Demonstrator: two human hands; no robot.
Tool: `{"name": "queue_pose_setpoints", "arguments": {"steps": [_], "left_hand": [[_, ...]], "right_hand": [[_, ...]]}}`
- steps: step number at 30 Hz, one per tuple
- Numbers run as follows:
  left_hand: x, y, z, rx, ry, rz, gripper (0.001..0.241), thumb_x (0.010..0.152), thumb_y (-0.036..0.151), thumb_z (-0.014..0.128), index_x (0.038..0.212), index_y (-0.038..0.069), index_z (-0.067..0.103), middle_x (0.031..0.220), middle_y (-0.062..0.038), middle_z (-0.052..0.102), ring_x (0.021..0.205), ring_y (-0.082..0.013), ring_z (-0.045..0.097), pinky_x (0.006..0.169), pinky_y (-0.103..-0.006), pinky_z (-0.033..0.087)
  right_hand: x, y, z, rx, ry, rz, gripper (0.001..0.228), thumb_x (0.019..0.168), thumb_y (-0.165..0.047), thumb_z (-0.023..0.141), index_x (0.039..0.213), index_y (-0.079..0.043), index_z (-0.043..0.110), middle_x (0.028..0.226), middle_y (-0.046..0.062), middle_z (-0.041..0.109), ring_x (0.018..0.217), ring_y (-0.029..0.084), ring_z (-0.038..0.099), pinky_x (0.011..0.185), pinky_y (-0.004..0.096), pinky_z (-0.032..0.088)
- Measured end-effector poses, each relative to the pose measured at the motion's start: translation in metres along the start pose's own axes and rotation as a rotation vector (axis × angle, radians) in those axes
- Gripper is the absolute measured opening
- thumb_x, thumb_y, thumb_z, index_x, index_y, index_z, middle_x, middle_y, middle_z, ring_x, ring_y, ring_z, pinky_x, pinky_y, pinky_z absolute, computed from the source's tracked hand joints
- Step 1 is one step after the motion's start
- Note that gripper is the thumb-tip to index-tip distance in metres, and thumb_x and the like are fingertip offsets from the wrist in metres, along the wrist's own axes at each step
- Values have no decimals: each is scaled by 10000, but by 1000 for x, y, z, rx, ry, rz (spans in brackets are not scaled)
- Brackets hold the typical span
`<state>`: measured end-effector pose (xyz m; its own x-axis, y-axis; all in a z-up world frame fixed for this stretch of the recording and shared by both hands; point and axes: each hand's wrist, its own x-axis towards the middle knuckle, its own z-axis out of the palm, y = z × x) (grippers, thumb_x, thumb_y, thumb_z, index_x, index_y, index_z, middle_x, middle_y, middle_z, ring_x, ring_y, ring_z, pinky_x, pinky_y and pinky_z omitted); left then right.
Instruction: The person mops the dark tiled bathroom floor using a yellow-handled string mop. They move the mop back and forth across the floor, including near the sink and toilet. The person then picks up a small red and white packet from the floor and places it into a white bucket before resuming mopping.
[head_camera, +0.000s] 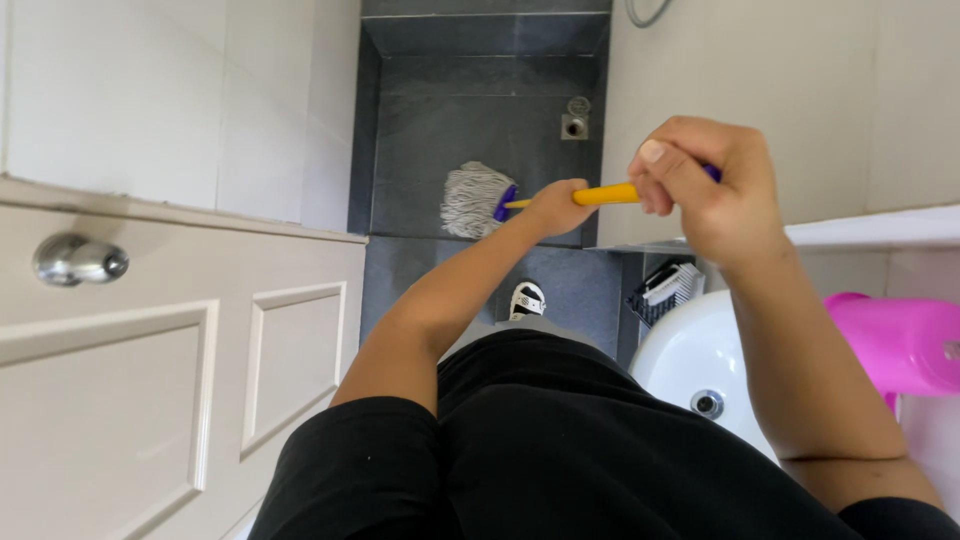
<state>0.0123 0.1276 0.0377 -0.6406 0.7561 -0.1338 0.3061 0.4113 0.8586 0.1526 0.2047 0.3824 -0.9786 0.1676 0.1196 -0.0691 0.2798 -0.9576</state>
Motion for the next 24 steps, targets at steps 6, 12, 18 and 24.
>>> {"name": "queue_pose_setpoints", "arguments": {"steps": [6,12,18,24], "left_hand": [[23,46,41,-138,-152,36,310,887,370,732,874,65,674,741,-97,687,708,-235,675,668,-370,524],[-8,58,20,-1035,-164,49,185,986,266,547,1096,165,657,1072,22,682,1064,-61,631,866,-254,538],[6,33,-16,-433,-89,547,251,906,278,678,1018,54,701,1009,-92,718,988,-212,689,824,-354,568],[-1,67,-87,239,-236,137,244,776,358,660,919,180,745,899,-122,753,898,-362,710,751,-464,558]], "right_hand": [[-3,-16,-14,-214,17,115,190,994,-83,558,872,0,677,634,57,581,582,118,530,548,280,430],[19,-18,15,-244,-307,-47,169,968,-129,611,852,-26,678,643,73,609,579,134,542,568,299,460],[40,-26,21,-37,-362,-142,146,941,-123,607,883,-10,678,777,34,696,678,111,637,638,285,506],[23,5,27,24,-22,-47,178,917,-50,714,781,35,637,679,69,590,539,129,468,561,310,367]]}}
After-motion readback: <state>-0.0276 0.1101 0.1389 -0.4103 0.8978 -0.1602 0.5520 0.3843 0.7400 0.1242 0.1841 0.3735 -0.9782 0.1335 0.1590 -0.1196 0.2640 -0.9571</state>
